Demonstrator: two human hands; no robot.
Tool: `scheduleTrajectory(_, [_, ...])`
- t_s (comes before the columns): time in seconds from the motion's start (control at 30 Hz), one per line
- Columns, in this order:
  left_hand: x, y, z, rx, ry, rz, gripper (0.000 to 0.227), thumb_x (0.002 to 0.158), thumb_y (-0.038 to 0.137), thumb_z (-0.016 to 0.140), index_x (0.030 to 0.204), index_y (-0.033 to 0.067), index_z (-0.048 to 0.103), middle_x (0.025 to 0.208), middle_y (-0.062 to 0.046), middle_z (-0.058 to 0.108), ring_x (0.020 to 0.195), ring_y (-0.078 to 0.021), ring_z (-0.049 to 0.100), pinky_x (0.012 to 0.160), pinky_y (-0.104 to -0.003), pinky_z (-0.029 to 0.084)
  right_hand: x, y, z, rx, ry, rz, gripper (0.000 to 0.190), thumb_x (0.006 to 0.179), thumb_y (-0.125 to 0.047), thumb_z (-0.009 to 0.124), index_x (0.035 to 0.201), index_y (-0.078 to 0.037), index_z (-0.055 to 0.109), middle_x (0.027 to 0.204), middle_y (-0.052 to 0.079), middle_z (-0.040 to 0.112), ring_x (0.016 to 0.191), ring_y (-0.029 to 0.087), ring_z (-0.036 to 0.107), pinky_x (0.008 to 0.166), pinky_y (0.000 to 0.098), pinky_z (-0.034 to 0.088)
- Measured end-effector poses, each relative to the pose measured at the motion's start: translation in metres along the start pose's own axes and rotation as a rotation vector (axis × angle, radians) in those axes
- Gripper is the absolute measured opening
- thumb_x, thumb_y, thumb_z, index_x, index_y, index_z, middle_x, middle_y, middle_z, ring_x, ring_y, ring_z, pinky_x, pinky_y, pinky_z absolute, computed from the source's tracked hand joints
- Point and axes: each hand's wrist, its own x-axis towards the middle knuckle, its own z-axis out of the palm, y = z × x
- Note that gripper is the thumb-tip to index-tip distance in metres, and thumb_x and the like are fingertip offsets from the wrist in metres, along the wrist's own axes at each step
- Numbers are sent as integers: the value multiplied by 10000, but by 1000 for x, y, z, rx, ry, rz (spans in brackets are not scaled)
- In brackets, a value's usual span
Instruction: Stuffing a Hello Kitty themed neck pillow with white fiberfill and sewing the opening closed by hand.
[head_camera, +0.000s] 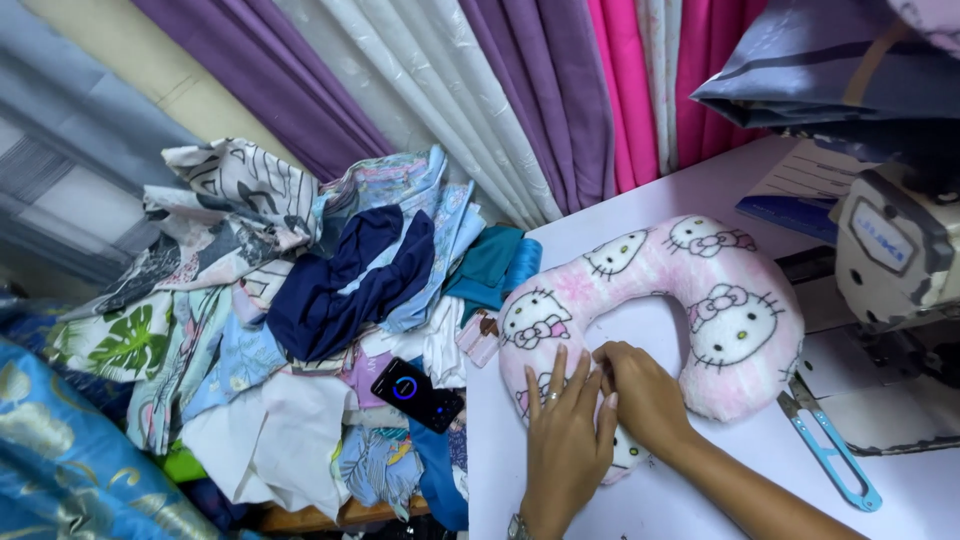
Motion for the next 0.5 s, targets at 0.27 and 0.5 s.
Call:
scheduleTrajectory(0.27, [0,10,-12,-76,30,-7,537,1114,299,322,1521,-36,422,1451,-180,610,1509,-389,350,1228,-601,111,16,5,-2,11,-96,148,310,927,-252,542,1206,-260,678,959,-73,794,933,226,717,714,414,530])
scheduleTrajectory(0.5, [-9,18,-8,-388,92,-66,704,1102,430,290,1587,-49,115,1594,-197,458,1565,-390,252,1248,-596,-7,59,48,28,318,-207,177,403,936,-184,544,1256,-101,775,1215,92,794,1124,215,700,1002,329,483])
